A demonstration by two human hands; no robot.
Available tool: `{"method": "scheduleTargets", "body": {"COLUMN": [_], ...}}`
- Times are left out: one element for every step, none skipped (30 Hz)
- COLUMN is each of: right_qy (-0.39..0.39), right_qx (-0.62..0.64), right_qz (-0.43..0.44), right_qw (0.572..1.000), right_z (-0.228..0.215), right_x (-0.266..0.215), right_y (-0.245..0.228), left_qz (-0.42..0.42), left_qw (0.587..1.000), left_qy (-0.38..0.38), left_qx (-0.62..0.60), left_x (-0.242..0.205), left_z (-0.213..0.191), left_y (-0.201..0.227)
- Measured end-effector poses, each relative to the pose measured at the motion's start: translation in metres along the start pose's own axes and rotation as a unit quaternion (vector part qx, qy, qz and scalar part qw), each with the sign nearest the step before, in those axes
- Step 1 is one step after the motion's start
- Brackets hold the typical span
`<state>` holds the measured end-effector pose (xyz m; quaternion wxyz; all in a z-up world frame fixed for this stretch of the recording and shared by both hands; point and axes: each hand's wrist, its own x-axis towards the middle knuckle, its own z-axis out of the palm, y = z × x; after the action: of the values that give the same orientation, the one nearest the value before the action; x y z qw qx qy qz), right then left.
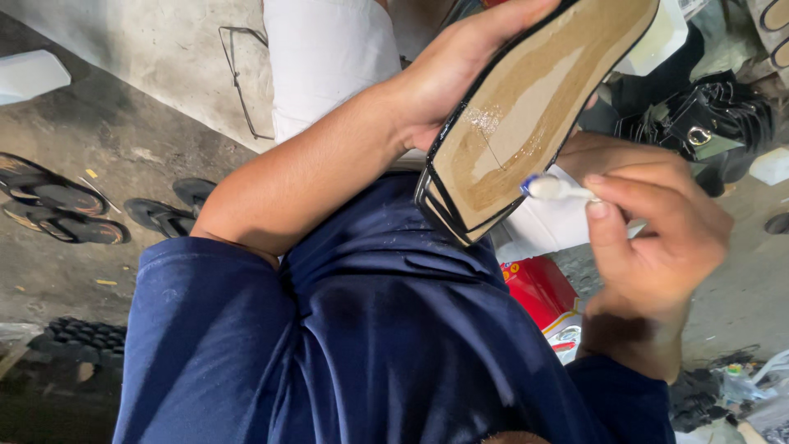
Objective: The person sits on the floor and applies a white adhesive to the bottom of shoe insoles using a toothbrush. They repeatedly dip the brush into a container of glue and spread it across the surface of multiple insoles, placing finished ones on a nearby shelf.
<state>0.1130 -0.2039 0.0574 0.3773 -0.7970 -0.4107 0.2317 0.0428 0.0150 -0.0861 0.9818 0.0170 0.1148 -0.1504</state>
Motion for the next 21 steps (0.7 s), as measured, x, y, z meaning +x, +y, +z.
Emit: {"method": "scheduleTargets", "body": {"right_qy": [0.005, -0.002, -0.008, -0.013, -0.017, -0.020, -0.014, -0.007, 0.004, -0.007, -0.016, -0.025, 0.007, 0.037, 0.063, 0.088, 0.111, 0.134, 0.128, 0.122, 0.110], "right_qx": [-0.020, -0.054, -0.076, -0.097, -0.107, -0.115, -0.092, -0.068, -0.044, -0.064, -0.084, -0.103, -0.125, -0.147, -0.168, -0.165, -0.162, -0.158, -0.160, -0.162, -0.160], "right_qz": [0.006, -0.001, -0.010, -0.019, -0.029, -0.039, -0.050, -0.061, -0.075, -0.062, -0.044, -0.026, -0.039, -0.052, -0.063, -0.026, 0.009, 0.044, 0.004, -0.036, -0.079], "right_qw": [1.000, 0.999, 0.997, 0.995, 0.994, 0.992, 0.994, 0.996, 0.996, 0.996, 0.995, 0.994, 0.991, 0.987, 0.982, 0.982, 0.981, 0.977, 0.979, 0.978, 0.978], "right_z": [0.003, 0.005, 0.008, 0.010, 0.011, 0.012, 0.012, 0.012, 0.012, 0.012, 0.011, 0.009, 0.011, 0.014, 0.015, 0.015, 0.015, 0.016, 0.018, 0.022, 0.026], "right_x": [-0.003, -0.004, -0.005, -0.005, -0.006, -0.006, -0.005, -0.002, 0.000, 0.003, 0.006, 0.010, 0.015, 0.021, 0.027, 0.033, 0.037, 0.035, 0.033, 0.028, 0.022], "right_y": [-0.004, -0.007, -0.010, -0.013, -0.018, -0.022, -0.024, -0.025, -0.027, -0.028, -0.029, -0.029, -0.024, -0.015, -0.006, 0.004, 0.014, 0.019, 0.022, 0.021, 0.018], "left_qz": [0.001, 0.011, 0.021, 0.031, 0.042, 0.054, 0.065, 0.075, 0.084, 0.085, 0.082, 0.070, 0.054, 0.038, 0.021, 0.005, 0.008, 0.011, 0.020, 0.028, 0.042], "left_qw": [1.000, 1.000, 1.000, 0.999, 0.999, 0.998, 0.998, 0.997, 0.995, 0.995, 0.995, 0.996, 0.997, 0.998, 0.997, 0.994, 0.994, 0.995, 0.995, 0.995, 0.995], "left_qy": [-0.006, 0.007, 0.019, 0.031, 0.028, 0.024, 0.022, 0.013, 0.002, -0.007, -0.015, -0.020, -0.008, 0.005, 0.038, 0.071, 0.063, 0.054, 0.046, 0.047, 0.054], "left_qx": [-0.006, -0.007, -0.007, -0.006, 0.001, 0.009, 0.016, 0.027, 0.043, 0.048, 0.051, 0.043, 0.049, 0.054, 0.070, 0.087, 0.085, 0.082, 0.083, 0.081, 0.077], "left_x": [0.001, 0.001, 0.000, -0.001, -0.002, -0.003, -0.005, -0.005, -0.005, -0.006, -0.006, -0.008, -0.009, -0.010, -0.011, -0.011, -0.013, -0.015, -0.015, -0.014, -0.015], "left_z": [-0.001, -0.002, -0.003, -0.004, -0.006, -0.007, -0.008, -0.008, -0.007, -0.005, -0.003, 0.001, 0.004, 0.007, 0.009, 0.011, 0.011, 0.010, 0.008, 0.006, 0.004], "left_y": [0.000, 0.000, 0.001, 0.002, 0.003, 0.004, 0.003, 0.002, 0.002, 0.001, -0.001, -0.006, -0.010, -0.014, -0.019, -0.022, -0.024, -0.025, -0.022, -0.017, -0.011]}}
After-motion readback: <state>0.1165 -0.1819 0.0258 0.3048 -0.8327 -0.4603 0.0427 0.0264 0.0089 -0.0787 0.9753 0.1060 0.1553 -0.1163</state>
